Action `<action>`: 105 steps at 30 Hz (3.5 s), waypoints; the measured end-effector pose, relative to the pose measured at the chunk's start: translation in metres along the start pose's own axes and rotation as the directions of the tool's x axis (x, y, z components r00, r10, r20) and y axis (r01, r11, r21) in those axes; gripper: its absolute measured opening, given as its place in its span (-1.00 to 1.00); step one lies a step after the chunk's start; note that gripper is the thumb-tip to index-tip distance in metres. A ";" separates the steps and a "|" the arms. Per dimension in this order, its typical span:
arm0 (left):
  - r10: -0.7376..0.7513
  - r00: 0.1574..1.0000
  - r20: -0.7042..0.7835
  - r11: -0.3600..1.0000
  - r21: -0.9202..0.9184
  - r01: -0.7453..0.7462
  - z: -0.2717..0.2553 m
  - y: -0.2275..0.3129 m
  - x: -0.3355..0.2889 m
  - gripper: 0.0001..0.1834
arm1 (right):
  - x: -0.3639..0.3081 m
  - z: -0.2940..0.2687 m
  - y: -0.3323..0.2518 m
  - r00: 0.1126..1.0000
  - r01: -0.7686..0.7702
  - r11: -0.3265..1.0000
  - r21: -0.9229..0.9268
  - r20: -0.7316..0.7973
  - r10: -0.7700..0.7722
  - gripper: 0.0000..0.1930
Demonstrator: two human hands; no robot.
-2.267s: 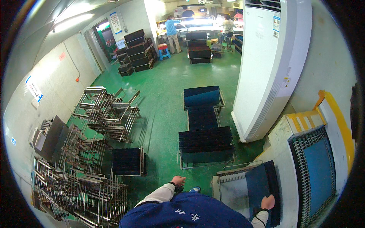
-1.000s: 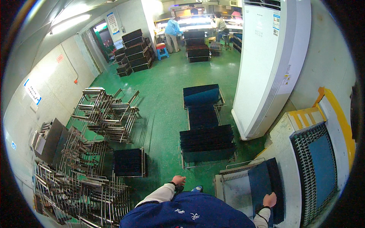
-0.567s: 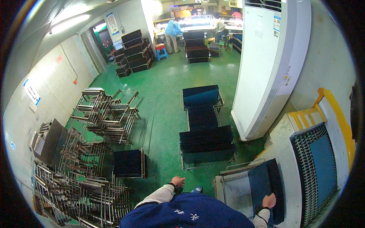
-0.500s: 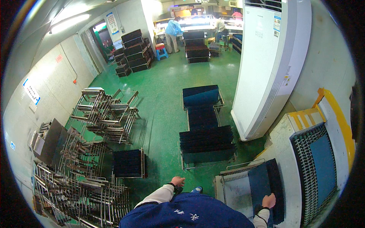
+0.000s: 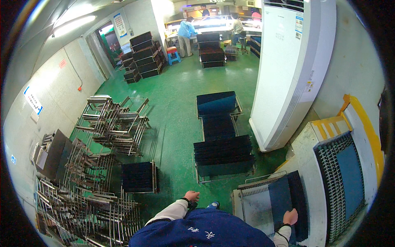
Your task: Loading blue sheets into an industrial machine for processing and operating machine controls.
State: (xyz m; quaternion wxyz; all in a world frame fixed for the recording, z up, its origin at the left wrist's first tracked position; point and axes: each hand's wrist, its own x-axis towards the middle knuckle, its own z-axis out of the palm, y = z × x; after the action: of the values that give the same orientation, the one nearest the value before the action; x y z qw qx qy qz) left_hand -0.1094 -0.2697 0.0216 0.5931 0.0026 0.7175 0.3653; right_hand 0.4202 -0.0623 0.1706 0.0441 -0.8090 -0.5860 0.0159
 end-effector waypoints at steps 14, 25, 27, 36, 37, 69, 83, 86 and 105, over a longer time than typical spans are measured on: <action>-0.009 1.000 0.002 1.000 -0.016 0.009 0.006 0.009 -0.009 -0.58 | 0.003 0.005 0.004 1.000 -0.012 1.000 -0.012 -0.017 0.012 -0.73; 0.008 1.000 0.028 1.000 -0.017 -0.007 0.006 0.005 0.000 -0.62 | 0.003 -0.009 -0.004 0.998 -0.051 0.998 0.032 0.022 0.050 -0.67; 0.012 0.999 0.032 1.000 -0.021 -0.011 0.008 0.008 -0.004 -0.61 | 0.004 -0.005 0.000 0.999 -0.036 0.998 0.042 0.018 0.035 -0.67; 0.025 0.999 0.033 1.000 0.009 -0.026 0.008 0.006 -0.001 -0.55 | 0.007 -0.006 0.000 0.999 -0.043 0.998 0.036 0.021 0.042 -0.68; 0.024 0.999 0.029 1.000 0.009 -0.024 0.009 0.006 -0.001 -0.54 | 0.007 -0.006 0.000 0.999 -0.047 0.998 0.034 0.024 0.046 -0.68; 0.042 0.999 0.025 0.999 -0.009 -0.042 0.017 0.002 -0.005 -0.62 | 0.014 0.008 0.012 0.999 -0.005 1.000 0.011 -0.039 0.006 -0.75; 0.027 1.000 -0.013 1.000 -0.001 -0.027 0.018 0.002 -0.003 -0.60 | 0.015 0.011 0.014 1.000 -0.025 1.000 0.011 -0.006 0.025 -0.72; 0.024 1.000 -0.019 1.000 0.009 -0.024 0.016 0.001 -0.001 -0.60 | 0.016 0.013 0.014 1.000 -0.012 1.000 0.007 -0.016 0.012 -0.72; 0.023 1.000 -0.013 0.999 -0.043 -0.024 0.011 0.000 -0.007 -0.54 | 0.010 0.004 0.008 1.000 -0.013 1.000 0.003 -0.028 0.013 -0.73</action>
State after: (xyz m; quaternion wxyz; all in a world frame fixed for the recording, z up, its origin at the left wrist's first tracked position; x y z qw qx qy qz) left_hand -0.0973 -0.2671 0.0273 0.5843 -0.0040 0.7130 0.3876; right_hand 0.4305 -0.0551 0.1661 0.0533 -0.8127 -0.5802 0.0056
